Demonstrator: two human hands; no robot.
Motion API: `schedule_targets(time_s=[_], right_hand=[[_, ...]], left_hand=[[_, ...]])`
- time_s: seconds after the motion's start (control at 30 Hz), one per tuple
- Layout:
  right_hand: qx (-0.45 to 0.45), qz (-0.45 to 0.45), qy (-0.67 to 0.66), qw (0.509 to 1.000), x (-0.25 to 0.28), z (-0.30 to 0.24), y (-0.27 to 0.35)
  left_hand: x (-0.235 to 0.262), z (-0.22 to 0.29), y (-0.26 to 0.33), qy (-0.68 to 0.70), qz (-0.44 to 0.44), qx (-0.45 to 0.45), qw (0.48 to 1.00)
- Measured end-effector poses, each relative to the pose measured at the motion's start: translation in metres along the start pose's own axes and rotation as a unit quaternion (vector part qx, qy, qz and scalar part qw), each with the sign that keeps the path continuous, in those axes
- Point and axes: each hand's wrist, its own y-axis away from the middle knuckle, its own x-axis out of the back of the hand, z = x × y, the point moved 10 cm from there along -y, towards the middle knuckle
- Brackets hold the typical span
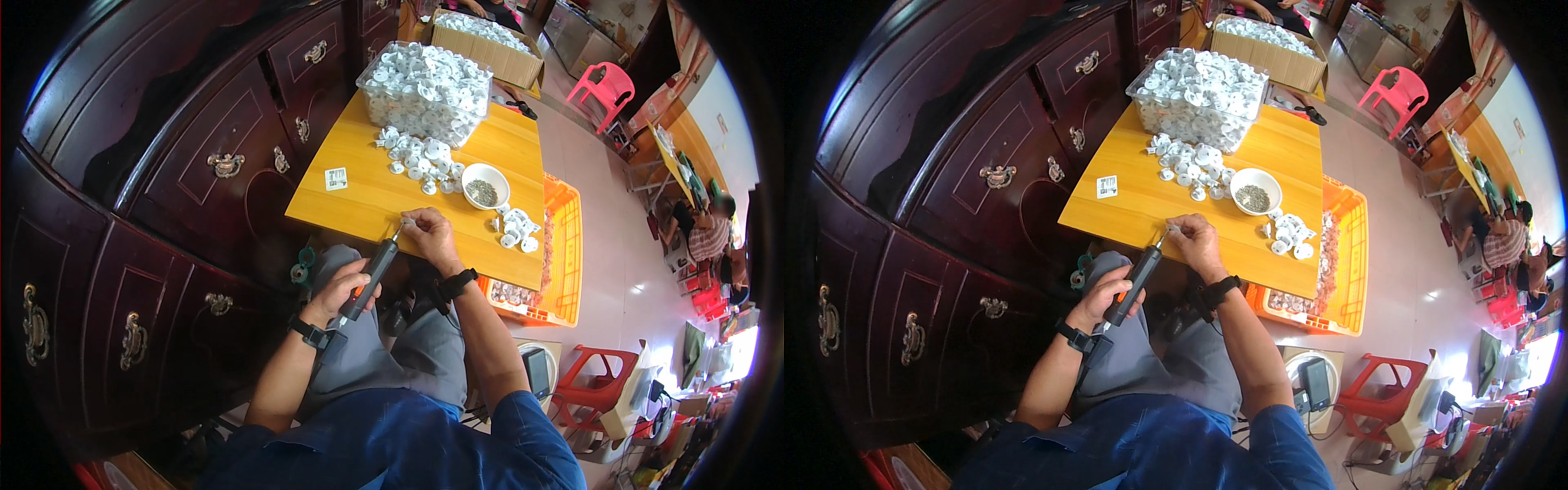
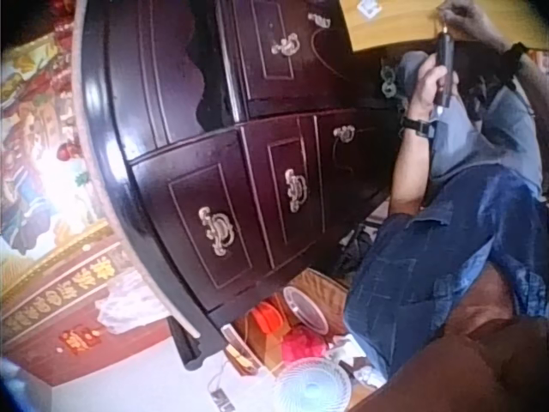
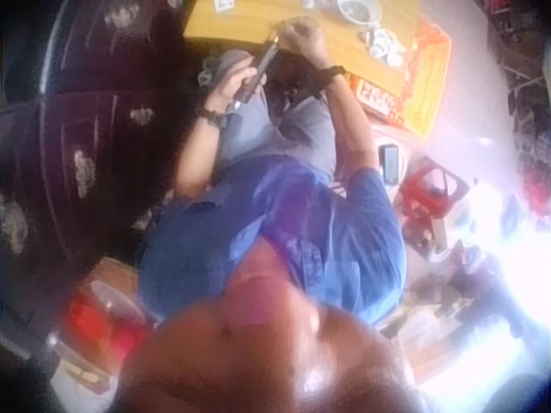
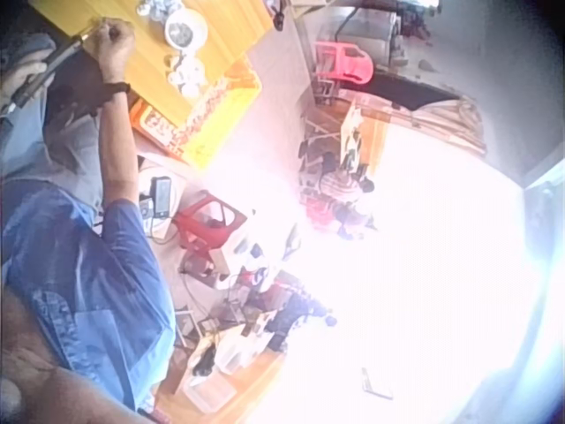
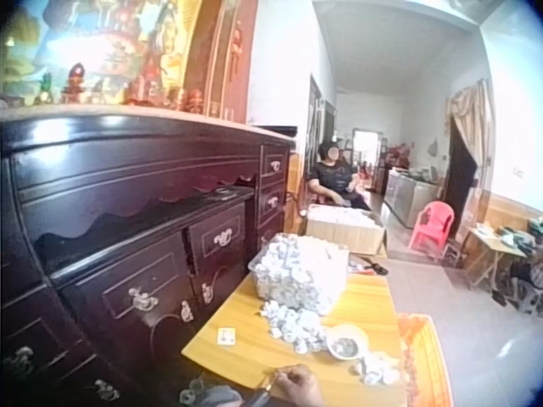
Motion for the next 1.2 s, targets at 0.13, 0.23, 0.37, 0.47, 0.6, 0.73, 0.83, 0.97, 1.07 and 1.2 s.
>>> schedule_targets(time_s=[0.13, 0.23, 0.37, 0.47, 0.6, 0.73, 0.83, 0.97, 1.07, 1.2], right_hand=[[-0.047, -0.015, -0.029, 0.998, 0.0, 0.008, 0.0], [-0.047, 0.003, -0.072, 0.996, 0.004, 0.005, 0.003], [-0.064, 0.035, -0.084, 0.994, 0.022, 0.002, 0.012], [-0.084, -0.004, 0.057, 0.995, 0.041, -0.008, 0.02], [0.006, 0.043, 0.209, 0.977, 0.077, -0.03, 0.029], [0.02, 0.117, 0.311, 0.943, 0.119, -0.034, 0.035], [0.018, 0.141, 0.371, 0.918, 0.148, -0.031, 0.038], [-0.002, 0.174, 0.408, 0.896, 0.173, -0.034, 0.04], [0.014, 0.198, 0.39, 0.899, 0.182, -0.04, 0.034], [0.038, 0.171, 0.386, 0.906, 0.174, -0.061, 0.004]], left_hand=[[-0.002, -0.002, -0.003, 0.031, -0.033, 0.003, 0.999], [-0.005, -0.002, -0.004, 0.025, -0.048, -0.002, 0.999], [-0.003, -0.005, -0.001, -0.004, -0.043, -0.004, 0.999], [0.001, -0.003, 0.001, -0.01, -0.028, -0.002, 1.0], [0.0, -0.002, 0.0, -0.004, -0.044, -0.012, 0.999], [0.002, -0.002, 0.002, -0.006, -0.046, -0.016, 0.999], [-0.001, -0.001, 0.001, -0.005, -0.054, -0.018, 0.998], [0.0, 0.001, 0.002, -0.004, -0.052, -0.016, 0.999], [0.001, -0.001, 0.002, 0.003, -0.052, -0.015, 0.999], [0.002, -0.002, 0.002, 0.016, -0.052, -0.007, 0.999]])
